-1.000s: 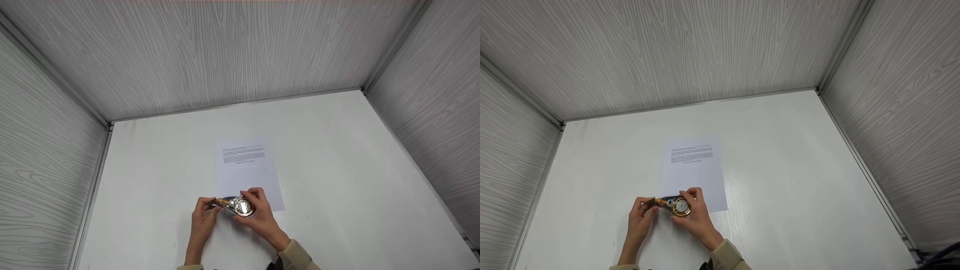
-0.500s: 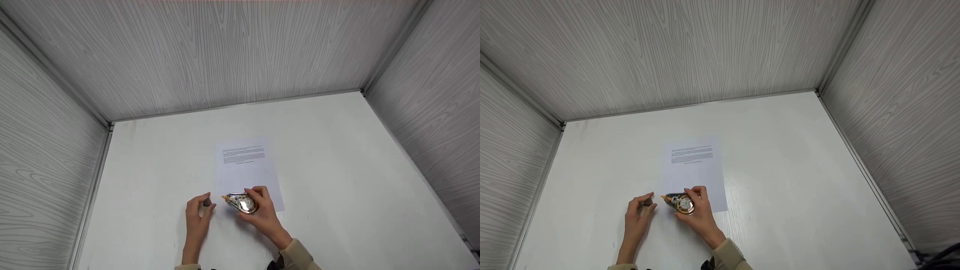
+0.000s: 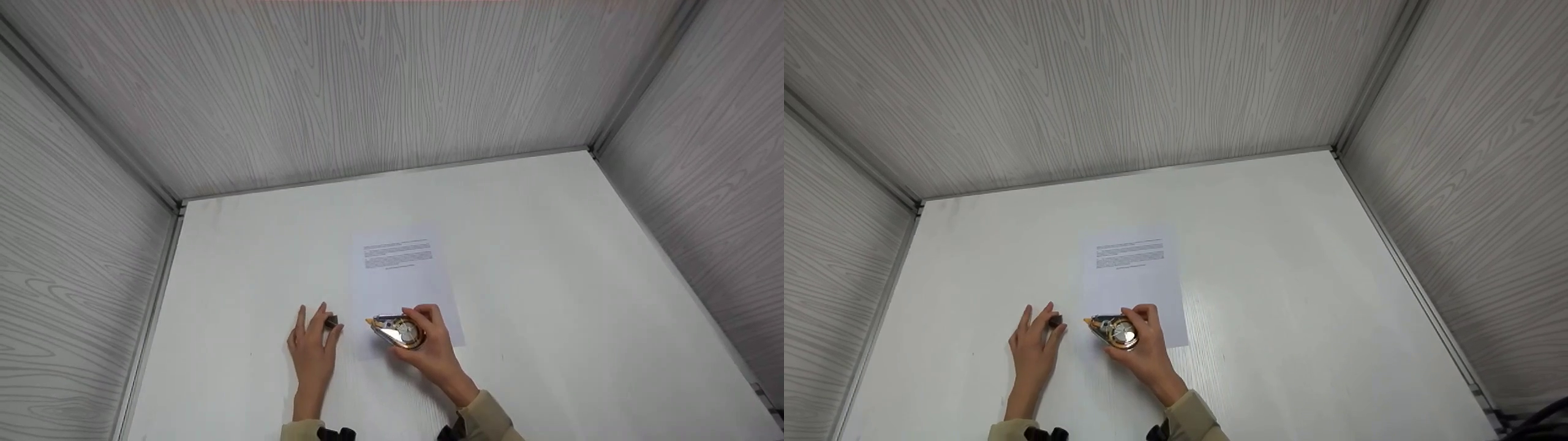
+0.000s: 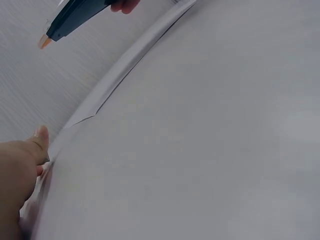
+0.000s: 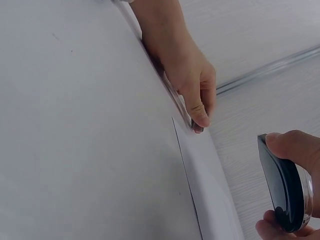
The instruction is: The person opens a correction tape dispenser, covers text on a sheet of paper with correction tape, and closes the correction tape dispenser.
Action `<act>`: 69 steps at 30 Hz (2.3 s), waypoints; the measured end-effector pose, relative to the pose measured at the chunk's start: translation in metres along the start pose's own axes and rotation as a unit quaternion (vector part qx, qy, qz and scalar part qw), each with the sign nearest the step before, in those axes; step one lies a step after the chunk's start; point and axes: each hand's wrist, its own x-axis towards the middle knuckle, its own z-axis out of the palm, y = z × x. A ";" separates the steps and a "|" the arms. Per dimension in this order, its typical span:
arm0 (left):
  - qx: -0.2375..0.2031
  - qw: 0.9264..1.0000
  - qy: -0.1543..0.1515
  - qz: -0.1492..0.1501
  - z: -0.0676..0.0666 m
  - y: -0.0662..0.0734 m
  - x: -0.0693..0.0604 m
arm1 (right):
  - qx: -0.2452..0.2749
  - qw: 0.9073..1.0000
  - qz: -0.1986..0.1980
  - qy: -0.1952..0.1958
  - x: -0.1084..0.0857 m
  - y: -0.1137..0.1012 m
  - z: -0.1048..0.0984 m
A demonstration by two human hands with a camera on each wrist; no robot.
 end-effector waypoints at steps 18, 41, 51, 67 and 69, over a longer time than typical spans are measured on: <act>0.070 0.997 0.034 0.029 0.000 0.002 -0.011 | -0.020 1.000 -0.003 0.019 0.001 0.016 -0.003; 0.047 0.998 0.043 0.013 0.000 -0.002 -0.015 | -0.028 0.999 -0.019 0.038 0.006 0.015 -0.010; -0.058 0.996 0.067 0.023 -0.006 0.013 -0.008 | 0.016 0.998 -0.034 0.047 0.011 0.013 -0.012; -0.591 0.764 -0.112 -0.234 0.006 0.101 -0.016 | 0.003 0.994 -0.083 0.075 0.019 -0.037 -0.021; -0.614 0.739 -0.114 -0.253 0.010 0.106 -0.016 | 0.009 0.994 -0.089 0.070 0.019 -0.036 -0.020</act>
